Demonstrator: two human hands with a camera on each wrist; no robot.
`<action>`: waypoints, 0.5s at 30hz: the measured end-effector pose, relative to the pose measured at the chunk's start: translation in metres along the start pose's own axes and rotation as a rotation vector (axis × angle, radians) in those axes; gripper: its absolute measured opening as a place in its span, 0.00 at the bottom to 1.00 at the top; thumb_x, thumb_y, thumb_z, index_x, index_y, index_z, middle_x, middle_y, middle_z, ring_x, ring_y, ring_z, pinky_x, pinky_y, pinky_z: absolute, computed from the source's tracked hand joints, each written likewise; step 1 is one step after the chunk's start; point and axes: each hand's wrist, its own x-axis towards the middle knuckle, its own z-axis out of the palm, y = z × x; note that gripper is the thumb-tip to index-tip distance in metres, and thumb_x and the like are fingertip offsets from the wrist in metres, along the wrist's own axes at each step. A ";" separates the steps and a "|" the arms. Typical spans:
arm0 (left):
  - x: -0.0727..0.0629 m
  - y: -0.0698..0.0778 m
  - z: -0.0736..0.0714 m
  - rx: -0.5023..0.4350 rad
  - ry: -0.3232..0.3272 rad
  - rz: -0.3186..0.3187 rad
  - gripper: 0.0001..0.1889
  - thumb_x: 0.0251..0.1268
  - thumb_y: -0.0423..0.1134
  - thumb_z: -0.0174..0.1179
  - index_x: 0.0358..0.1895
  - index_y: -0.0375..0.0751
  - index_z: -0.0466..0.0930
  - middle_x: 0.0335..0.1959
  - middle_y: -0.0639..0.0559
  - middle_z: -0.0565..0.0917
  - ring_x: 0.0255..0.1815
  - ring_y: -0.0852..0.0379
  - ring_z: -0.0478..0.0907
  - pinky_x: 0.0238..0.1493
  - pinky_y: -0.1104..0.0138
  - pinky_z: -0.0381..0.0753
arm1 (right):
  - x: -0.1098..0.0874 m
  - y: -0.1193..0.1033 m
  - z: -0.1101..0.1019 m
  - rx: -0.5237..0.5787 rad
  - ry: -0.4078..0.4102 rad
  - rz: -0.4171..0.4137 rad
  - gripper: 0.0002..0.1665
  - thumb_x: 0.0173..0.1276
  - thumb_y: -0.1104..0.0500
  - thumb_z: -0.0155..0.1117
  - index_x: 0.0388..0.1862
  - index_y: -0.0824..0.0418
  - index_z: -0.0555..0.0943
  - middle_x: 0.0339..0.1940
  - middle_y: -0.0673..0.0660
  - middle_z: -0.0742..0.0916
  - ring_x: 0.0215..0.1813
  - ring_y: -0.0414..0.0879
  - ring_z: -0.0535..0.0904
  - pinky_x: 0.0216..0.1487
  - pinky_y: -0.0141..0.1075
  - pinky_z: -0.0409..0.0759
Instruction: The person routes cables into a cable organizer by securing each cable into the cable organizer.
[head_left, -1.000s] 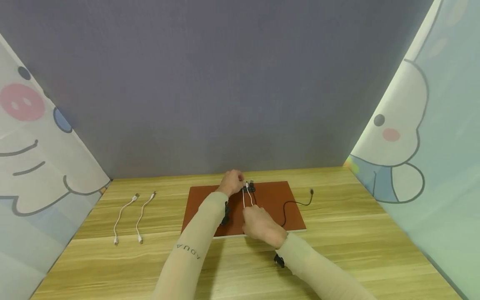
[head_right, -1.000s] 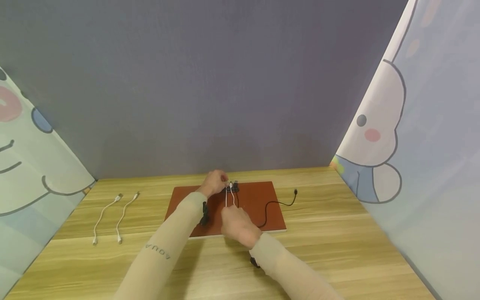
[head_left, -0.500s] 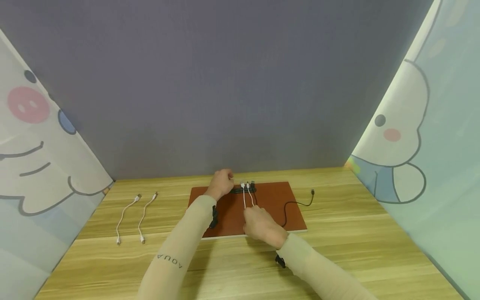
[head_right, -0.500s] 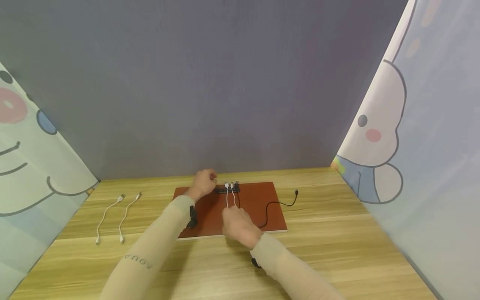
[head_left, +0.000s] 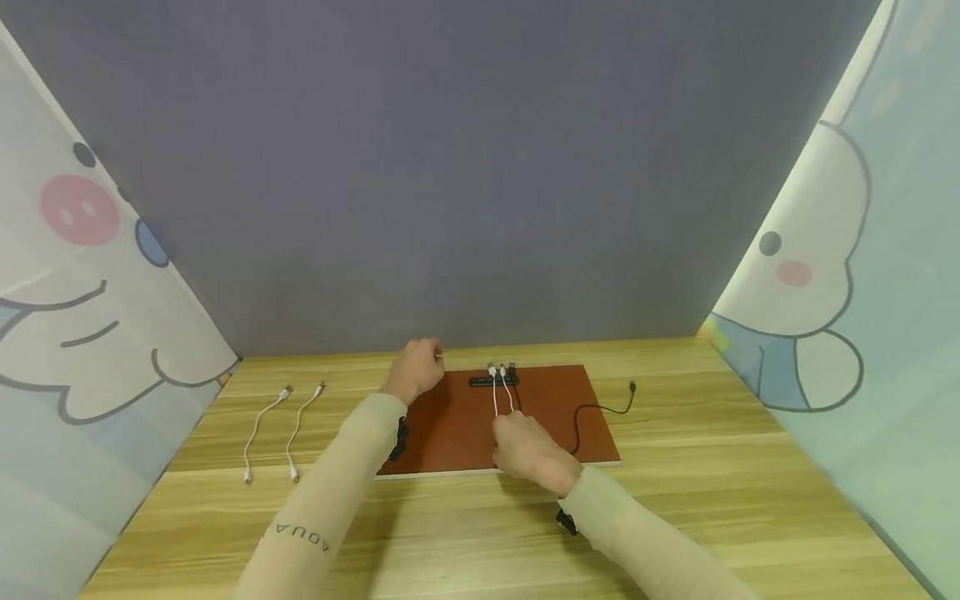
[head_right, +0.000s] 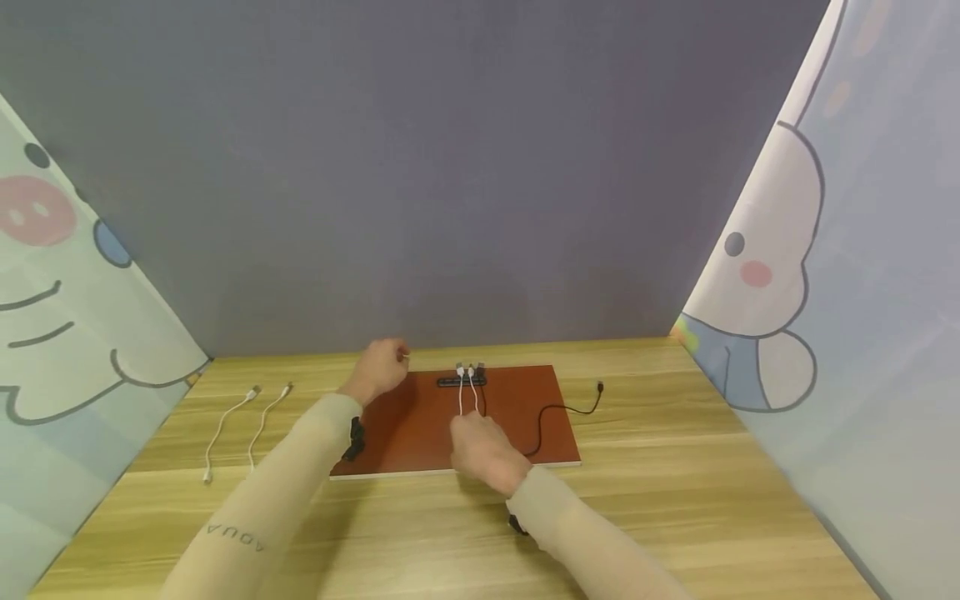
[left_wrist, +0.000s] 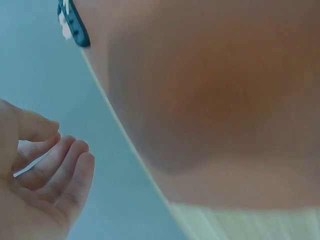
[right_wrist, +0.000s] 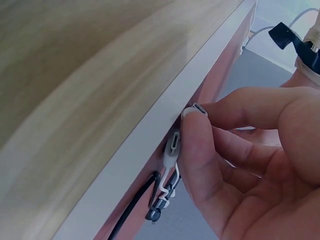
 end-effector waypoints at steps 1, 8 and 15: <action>-0.001 -0.002 -0.003 0.018 0.001 0.000 0.15 0.75 0.33 0.54 0.58 0.32 0.81 0.53 0.38 0.84 0.50 0.40 0.83 0.51 0.49 0.83 | 0.000 0.000 0.000 0.000 0.001 -0.002 0.11 0.68 0.70 0.61 0.25 0.61 0.76 0.13 0.49 0.71 0.12 0.37 0.61 0.13 0.30 0.59; -0.010 -0.023 -0.027 0.126 0.005 0.002 0.14 0.75 0.32 0.53 0.56 0.31 0.81 0.53 0.36 0.83 0.54 0.36 0.81 0.55 0.46 0.80 | 0.000 0.001 -0.001 0.001 -0.003 -0.010 0.11 0.68 0.70 0.60 0.26 0.61 0.76 0.13 0.49 0.70 0.12 0.38 0.60 0.14 0.30 0.59; -0.020 -0.055 -0.041 0.248 0.018 -0.020 0.15 0.72 0.30 0.53 0.57 0.28 0.79 0.53 0.33 0.81 0.53 0.33 0.80 0.54 0.44 0.80 | 0.001 0.001 0.000 -0.017 0.004 -0.025 0.12 0.68 0.70 0.61 0.25 0.60 0.76 0.13 0.48 0.70 0.13 0.38 0.61 0.15 0.30 0.60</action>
